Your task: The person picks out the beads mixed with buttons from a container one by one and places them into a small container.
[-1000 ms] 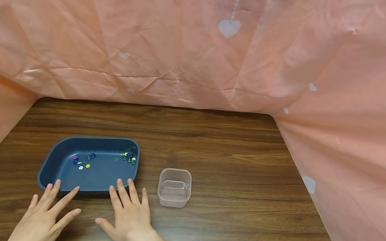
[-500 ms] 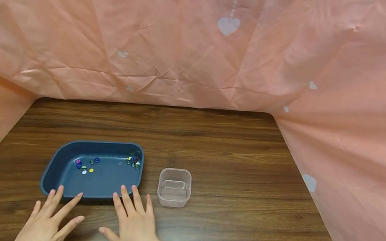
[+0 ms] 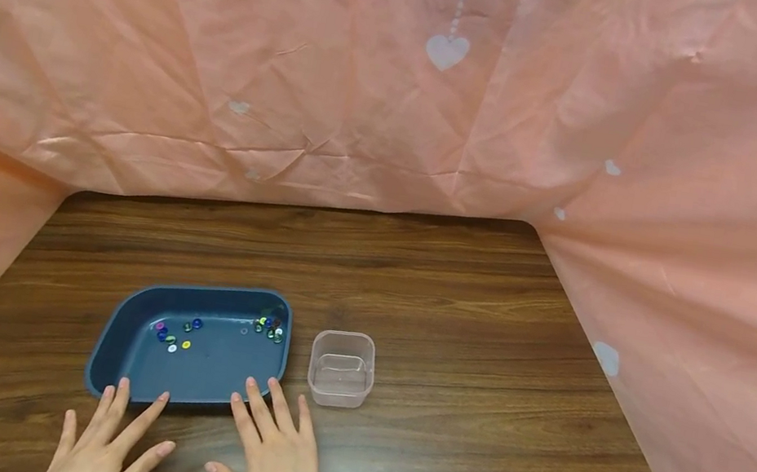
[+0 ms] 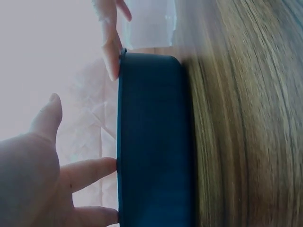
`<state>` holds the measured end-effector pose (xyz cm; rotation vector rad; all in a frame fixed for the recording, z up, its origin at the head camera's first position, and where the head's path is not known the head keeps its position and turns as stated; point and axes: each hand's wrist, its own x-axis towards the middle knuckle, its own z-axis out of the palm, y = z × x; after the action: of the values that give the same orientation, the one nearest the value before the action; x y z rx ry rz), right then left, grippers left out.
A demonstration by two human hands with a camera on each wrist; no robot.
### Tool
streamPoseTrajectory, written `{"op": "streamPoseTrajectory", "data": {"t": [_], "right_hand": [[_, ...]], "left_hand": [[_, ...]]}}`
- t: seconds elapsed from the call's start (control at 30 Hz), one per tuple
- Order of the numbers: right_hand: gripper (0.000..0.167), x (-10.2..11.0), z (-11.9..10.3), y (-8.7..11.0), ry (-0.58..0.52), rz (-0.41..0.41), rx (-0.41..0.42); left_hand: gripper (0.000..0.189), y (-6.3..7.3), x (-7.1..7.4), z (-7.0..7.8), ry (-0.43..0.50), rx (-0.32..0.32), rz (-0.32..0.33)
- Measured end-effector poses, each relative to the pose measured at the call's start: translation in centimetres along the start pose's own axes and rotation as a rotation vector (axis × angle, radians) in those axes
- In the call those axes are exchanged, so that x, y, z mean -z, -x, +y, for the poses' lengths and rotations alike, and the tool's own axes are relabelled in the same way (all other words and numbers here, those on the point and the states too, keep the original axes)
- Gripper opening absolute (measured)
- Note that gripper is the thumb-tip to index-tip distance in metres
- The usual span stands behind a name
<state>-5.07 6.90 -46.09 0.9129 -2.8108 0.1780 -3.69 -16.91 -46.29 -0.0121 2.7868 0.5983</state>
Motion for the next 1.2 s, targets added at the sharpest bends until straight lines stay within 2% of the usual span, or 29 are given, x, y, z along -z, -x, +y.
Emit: {"op": "streamPoseTrajectory", "data": {"t": [0.2, 0.6, 0.9, 1.2], "right_hand": [[0.069, -0.2, 0.3, 1.0, 0.043, 0.085, 0.020], [0.066, -0.5, 1.0, 2.4, 0.069, 0.136, 0.041], [0.064, -0.8, 1.3, 3.0, 0.144, 0.173, 0.045], [0.065, -0.9, 1.1, 2.9, 0.134, 0.181, 0.043]], "left_hand": [[0.079, 0.3, -0.5, 0.5, -0.009, 0.010, 0.004], [0.080, 1.0, -1.1, 1.7, -0.077, 0.050, 0.031], [0.076, 1.3, -1.5, 1.9, -0.087, 0.030, 0.065], [0.074, 1.2, -1.0, 1.7, -0.079, 0.025, 0.051]]}}
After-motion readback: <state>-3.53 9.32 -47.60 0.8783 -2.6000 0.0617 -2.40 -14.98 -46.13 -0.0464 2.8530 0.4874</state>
